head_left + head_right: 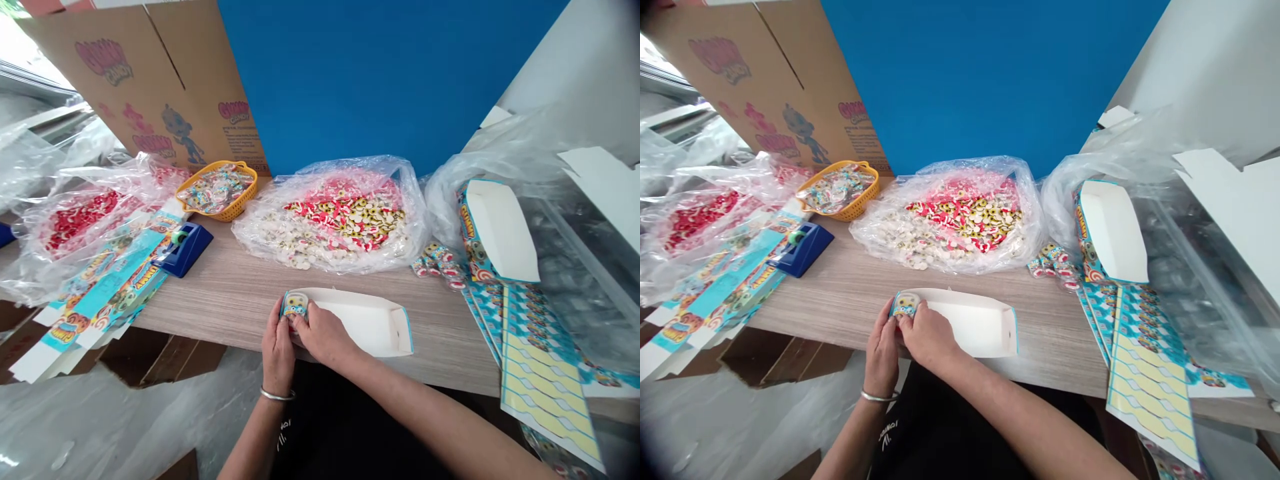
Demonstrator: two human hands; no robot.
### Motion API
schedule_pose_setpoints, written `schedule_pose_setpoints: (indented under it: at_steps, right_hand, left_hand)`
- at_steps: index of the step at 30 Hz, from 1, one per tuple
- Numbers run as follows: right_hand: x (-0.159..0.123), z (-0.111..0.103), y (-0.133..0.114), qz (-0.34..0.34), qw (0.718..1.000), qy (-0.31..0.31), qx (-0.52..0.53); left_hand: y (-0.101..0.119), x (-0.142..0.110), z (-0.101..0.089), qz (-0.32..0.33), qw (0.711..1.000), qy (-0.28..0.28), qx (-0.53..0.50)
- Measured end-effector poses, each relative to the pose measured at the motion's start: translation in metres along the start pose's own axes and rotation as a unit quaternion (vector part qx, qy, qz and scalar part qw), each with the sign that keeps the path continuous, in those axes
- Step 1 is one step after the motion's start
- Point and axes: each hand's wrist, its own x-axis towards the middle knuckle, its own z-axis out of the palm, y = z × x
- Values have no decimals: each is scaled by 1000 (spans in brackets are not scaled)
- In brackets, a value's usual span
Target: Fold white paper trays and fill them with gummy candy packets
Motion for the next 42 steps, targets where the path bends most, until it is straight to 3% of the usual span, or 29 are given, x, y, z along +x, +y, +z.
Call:
schedule_pose_setpoints:
  at_steps: [9,12,15,17,20,22,25,26,28,34,39,42]
  right_hand:
    - [-11,-8,2,-11,1000,20,8]
    - [-35,-33,13,-69,996,55,10]
    - [-58,-78,49,-106,981,161,20]
    - [-63,-109,89,-72,961,265,-30]
    - [-47,-144,157,1,915,359,-183]
    - [-24,-154,193,35,893,376,-244]
    - [5,-152,220,64,873,381,-297]
    - [10,-149,223,71,869,381,-307]
    - [13,-141,226,77,867,379,-316]
    - [-17,-105,233,-7,866,383,-322]
    - [-47,-72,242,-70,876,383,-286]
    - [-60,-65,245,-84,887,393,-229]
  left_hand:
    - [2,0,-6,6,999,31,38]
    - [11,-4,-10,54,990,79,105]
    - [31,-12,-5,185,964,105,158]
    - [47,-22,10,246,956,72,145]
    - [65,-43,53,317,939,-62,117]
    - [71,-56,88,397,889,-176,146]
    - [67,-67,131,509,773,-276,259]
    - [63,-68,139,527,744,-283,296]
    - [53,-65,146,545,714,-273,346]
    - [39,-51,136,549,689,-273,387]
    - [42,-40,132,528,700,-273,396]
    - [47,-36,130,516,710,-256,405]
